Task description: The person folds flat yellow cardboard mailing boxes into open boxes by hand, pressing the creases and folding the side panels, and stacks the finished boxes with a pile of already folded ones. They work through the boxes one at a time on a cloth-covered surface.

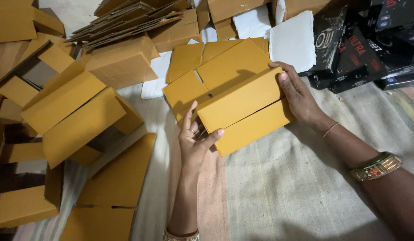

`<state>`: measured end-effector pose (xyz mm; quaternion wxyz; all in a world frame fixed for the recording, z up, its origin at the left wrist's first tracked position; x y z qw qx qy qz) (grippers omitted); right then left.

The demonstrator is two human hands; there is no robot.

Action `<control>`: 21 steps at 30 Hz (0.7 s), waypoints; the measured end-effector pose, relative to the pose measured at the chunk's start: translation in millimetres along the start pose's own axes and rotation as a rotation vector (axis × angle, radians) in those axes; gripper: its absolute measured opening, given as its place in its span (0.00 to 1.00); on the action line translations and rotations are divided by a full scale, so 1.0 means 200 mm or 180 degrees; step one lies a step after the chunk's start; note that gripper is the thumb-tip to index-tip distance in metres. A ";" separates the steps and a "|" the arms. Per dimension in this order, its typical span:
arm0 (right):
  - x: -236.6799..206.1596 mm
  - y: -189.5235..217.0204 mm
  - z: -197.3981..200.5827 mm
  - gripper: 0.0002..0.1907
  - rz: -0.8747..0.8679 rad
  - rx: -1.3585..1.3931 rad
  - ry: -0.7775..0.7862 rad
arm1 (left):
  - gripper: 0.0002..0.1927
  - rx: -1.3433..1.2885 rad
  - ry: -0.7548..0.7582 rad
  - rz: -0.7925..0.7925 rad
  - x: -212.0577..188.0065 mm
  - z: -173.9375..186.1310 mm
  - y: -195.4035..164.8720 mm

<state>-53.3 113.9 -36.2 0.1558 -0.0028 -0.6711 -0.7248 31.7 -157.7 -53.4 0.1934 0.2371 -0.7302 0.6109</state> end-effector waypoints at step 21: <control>-0.04 -0.01 0.06 0.22 0.0037 -0.1160 -0.1185 | 0.71 0.5315 0.1267 -0.0818 0.01 -0.31 -0.17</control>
Point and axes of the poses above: each hand's wrist, its own x-axis towards the middle knuckle, its own z-axis out of the back of the hand, y = z × x, the point moved 1 cm from there along x, towards the middle knuckle, and after that the axes turned 14 degrees about -z, right-handed, at the moved point
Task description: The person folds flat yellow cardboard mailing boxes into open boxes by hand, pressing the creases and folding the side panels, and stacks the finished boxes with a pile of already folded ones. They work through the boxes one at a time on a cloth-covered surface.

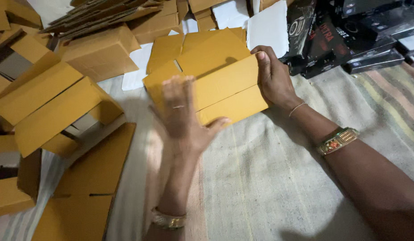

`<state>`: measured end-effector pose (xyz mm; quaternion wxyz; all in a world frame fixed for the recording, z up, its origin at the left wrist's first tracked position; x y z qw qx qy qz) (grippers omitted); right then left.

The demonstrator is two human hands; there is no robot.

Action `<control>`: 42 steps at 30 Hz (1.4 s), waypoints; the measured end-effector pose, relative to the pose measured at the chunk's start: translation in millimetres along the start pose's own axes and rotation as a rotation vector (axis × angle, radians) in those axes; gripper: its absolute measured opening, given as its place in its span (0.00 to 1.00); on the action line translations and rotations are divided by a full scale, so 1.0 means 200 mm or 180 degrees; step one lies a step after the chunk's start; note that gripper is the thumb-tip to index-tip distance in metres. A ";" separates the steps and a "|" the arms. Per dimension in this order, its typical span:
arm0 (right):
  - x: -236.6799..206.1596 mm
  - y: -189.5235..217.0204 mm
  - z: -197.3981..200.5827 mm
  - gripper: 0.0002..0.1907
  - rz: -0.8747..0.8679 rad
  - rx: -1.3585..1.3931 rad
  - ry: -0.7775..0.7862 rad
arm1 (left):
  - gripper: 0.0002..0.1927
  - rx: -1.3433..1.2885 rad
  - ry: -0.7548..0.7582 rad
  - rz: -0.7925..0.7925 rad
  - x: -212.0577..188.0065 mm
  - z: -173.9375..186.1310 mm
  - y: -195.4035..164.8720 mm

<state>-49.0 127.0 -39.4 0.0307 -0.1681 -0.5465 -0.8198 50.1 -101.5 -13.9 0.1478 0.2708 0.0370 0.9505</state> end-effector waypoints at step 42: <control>-0.01 0.02 0.00 0.23 0.0520 -0.0232 -0.0052 | 0.73 -0.0303 -0.0272 -0.0960 0.15 -0.14 -0.07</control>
Point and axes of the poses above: each hand's wrist, its own x-axis towards the middle knuckle, its own z-axis out of the back of the hand, y = z × x, the point moved 1 cm from there along x, towards the middle knuckle, and after that the axes turned 14 degrees about -z, right-handed, at the moved point
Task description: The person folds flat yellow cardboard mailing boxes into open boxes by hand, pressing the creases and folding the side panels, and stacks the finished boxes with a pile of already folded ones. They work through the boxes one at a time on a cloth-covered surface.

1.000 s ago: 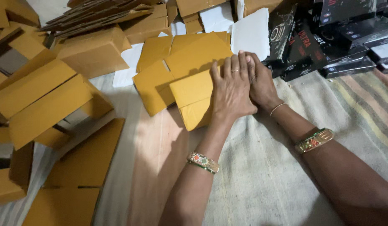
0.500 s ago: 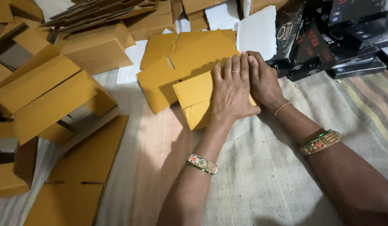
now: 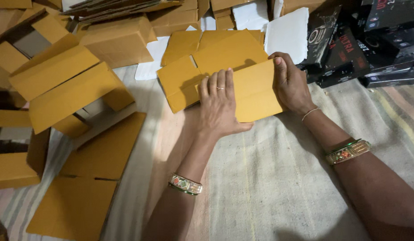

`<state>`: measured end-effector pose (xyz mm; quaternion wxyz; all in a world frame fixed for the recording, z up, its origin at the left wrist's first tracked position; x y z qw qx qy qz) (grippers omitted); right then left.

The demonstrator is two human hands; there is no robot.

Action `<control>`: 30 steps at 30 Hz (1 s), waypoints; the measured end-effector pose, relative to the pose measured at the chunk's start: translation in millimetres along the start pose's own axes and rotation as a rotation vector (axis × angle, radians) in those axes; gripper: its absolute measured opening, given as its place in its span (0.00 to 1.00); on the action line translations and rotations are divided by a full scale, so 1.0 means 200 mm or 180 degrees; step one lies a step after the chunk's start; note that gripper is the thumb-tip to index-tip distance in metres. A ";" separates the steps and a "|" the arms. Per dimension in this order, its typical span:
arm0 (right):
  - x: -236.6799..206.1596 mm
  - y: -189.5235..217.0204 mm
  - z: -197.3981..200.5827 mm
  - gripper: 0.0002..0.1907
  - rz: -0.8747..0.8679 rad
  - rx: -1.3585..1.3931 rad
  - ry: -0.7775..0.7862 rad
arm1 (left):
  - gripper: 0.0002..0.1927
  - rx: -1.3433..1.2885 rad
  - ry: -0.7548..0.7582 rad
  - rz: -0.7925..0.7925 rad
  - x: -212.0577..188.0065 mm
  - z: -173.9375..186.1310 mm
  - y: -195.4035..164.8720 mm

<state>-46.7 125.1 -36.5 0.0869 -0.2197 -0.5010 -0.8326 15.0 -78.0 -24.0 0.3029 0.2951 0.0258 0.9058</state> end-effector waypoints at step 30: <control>-0.26 0.28 -0.32 0.33 0.1460 -0.1966 0.0722 | 0.28 -0.5407 -0.0992 0.2496 -0.24 -0.35 0.29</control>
Point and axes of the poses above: each hand's wrist, its own x-axis towards the middle knuckle, its own z-axis out of the back of the hand, y = z × x, the point moved 1 cm from there along x, towards the middle knuckle, and after that the axes turned 14 degrees about -z, right-handed, at the moved point
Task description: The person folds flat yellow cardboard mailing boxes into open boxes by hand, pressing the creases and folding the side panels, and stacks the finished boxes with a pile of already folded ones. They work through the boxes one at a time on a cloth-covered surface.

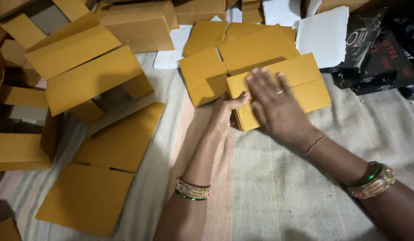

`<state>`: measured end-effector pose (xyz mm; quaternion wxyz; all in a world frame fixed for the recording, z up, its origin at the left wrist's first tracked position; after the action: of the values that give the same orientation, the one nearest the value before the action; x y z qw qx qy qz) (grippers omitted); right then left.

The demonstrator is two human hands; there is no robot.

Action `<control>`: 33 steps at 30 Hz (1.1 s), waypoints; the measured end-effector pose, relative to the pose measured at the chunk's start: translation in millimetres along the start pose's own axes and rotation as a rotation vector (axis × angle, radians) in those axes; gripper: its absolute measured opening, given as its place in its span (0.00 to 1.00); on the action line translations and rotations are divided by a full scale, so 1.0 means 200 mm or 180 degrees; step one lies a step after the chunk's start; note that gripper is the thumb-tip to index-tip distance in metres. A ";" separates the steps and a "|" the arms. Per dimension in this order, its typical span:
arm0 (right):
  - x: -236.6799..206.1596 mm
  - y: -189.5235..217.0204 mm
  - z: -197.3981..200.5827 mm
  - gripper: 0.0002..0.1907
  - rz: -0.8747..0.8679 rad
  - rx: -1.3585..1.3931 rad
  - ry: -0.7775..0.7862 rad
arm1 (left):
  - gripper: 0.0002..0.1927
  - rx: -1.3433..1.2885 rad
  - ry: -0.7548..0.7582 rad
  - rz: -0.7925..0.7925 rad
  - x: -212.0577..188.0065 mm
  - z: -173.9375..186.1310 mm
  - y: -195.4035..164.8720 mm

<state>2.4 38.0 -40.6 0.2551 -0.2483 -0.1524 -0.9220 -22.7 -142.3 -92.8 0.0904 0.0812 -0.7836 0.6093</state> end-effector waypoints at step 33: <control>0.08 -0.40 0.03 0.34 -0.1450 -0.0469 0.0235 | 0.37 -0.0046 -0.0168 0.0157 -0.02 -0.02 0.00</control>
<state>-50.0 99.8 -40.1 0.0271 -0.1915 -0.1274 -0.9728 -19.1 -139.3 -93.2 0.0553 0.0772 -0.7919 0.6033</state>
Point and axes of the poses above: each hand's wrist, its own x-axis towards the middle knuckle, its own z-axis out of the back of the hand, y = z × x, the point moved 1 cm from there along x, towards the middle knuckle, and after that the axes turned 14 degrees about -z, right-handed, at the moved point
